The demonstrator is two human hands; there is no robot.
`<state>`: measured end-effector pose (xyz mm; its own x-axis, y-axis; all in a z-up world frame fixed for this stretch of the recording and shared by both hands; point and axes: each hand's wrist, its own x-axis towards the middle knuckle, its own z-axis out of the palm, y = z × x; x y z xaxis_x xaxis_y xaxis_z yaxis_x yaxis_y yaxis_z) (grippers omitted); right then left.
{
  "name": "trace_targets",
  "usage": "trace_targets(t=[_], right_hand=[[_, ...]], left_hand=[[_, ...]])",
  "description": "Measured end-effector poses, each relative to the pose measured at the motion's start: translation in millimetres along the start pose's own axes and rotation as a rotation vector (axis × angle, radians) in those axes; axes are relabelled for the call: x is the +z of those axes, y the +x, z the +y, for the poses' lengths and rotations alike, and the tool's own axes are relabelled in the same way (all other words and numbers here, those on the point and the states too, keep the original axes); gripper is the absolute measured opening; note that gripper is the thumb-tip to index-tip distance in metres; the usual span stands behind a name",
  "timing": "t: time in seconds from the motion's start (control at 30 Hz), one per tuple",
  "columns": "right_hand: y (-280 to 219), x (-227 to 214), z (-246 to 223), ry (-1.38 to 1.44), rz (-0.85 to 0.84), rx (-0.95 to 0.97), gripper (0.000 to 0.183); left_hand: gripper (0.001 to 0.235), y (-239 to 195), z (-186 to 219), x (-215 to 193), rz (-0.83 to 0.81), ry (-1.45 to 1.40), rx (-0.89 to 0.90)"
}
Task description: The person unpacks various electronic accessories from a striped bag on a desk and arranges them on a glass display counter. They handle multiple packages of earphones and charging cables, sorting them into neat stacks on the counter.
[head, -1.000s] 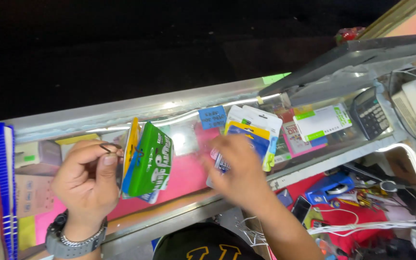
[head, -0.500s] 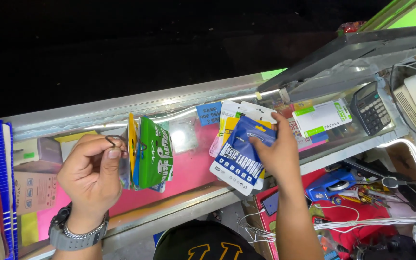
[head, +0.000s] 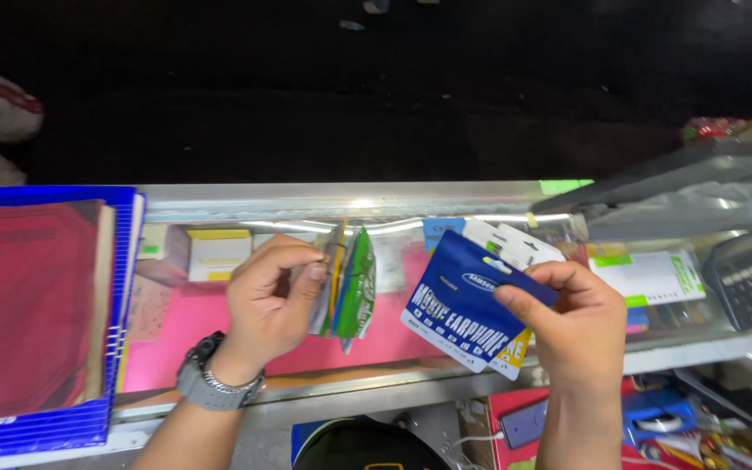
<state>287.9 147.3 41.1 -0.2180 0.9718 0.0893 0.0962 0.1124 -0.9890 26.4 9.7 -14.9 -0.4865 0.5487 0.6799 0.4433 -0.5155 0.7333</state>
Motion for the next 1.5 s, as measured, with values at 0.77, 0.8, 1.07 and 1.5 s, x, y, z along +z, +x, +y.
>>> trace_targets(t=[0.77, 0.8, 1.07, 1.5], right_hand=[[-41.2, 85.8, -7.8, -0.430, -0.476, -1.021, 0.025], [-42.7, 84.3, -4.8, -0.423, -0.502, -0.941, 0.029], [-39.4, 62.0, 14.1, -0.479, -0.531, -0.644, 0.033], [-41.0, 90.4, -31.3, -0.411, -0.178, -1.212, 0.009]], left_hand=[[0.014, -1.9, 10.6, -0.9, 0.002, 0.045, -0.059], [0.013, -3.3, 9.0, -0.1, 0.010, 0.016, -0.088], [0.016, -1.1, 4.8, -2.6, 0.054, -0.073, -0.154], [0.016, -5.4, 1.5, -1.6, -0.021, 0.131, 0.024]])
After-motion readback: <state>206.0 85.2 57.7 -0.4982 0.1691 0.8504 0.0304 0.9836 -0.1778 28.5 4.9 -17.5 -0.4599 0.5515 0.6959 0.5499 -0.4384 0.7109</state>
